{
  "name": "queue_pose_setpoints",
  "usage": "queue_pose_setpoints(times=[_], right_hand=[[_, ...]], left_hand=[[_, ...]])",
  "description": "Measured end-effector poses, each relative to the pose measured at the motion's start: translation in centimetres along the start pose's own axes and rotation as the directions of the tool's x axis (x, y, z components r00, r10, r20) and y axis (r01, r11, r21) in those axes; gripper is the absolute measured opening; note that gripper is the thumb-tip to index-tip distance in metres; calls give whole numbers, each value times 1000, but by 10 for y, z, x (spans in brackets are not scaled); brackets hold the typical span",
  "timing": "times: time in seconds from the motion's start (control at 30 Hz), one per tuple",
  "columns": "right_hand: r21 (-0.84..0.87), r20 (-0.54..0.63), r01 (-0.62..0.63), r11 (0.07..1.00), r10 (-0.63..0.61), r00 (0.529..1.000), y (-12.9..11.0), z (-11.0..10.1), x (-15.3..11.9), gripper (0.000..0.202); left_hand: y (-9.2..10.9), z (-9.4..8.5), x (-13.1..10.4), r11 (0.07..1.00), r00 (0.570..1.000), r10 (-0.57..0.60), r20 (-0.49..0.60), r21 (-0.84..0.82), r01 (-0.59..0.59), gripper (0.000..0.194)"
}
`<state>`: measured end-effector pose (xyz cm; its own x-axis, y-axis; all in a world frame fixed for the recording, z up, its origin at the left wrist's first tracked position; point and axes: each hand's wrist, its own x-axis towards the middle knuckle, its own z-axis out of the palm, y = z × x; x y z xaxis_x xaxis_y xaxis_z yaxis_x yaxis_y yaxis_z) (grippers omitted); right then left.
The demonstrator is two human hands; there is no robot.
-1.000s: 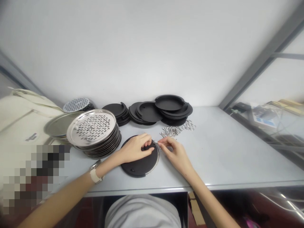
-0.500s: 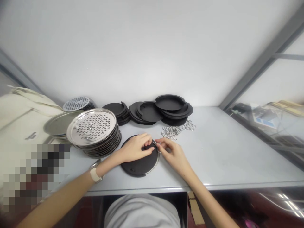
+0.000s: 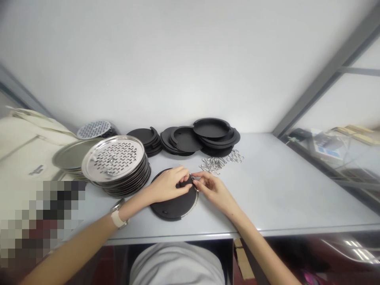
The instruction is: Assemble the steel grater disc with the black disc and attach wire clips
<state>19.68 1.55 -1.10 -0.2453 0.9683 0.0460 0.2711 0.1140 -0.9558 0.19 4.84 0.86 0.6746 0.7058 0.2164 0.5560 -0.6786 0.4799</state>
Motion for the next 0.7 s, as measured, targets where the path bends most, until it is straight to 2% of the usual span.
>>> queue_pose_setpoints(times=[0.17, 0.4, 0.57, 0.7], right_hand=[[-10, 24, -4, 1000, 4, 1000, -1, -4, -1, 41], [51, 178, -58, 997, 48, 983, 0, -15, -4, 48], [45, 180, -95, 994, 86, 980, 3, -17, -4, 54], [27, 180, -80, 996, 74, 981, 2, -16, -4, 51]], left_hand=[[1, -5, -1, 1000, 1000, 13, 14, 6, -13, 16], [-4, -13, -1, 993, 990, 102, 94, -64, -96, 15], [-4, -15, 0, 991, 987, 110, 120, -83, -101, 14], [-3, -22, -1, 987, 977, 140, 163, -104, -124, 16]])
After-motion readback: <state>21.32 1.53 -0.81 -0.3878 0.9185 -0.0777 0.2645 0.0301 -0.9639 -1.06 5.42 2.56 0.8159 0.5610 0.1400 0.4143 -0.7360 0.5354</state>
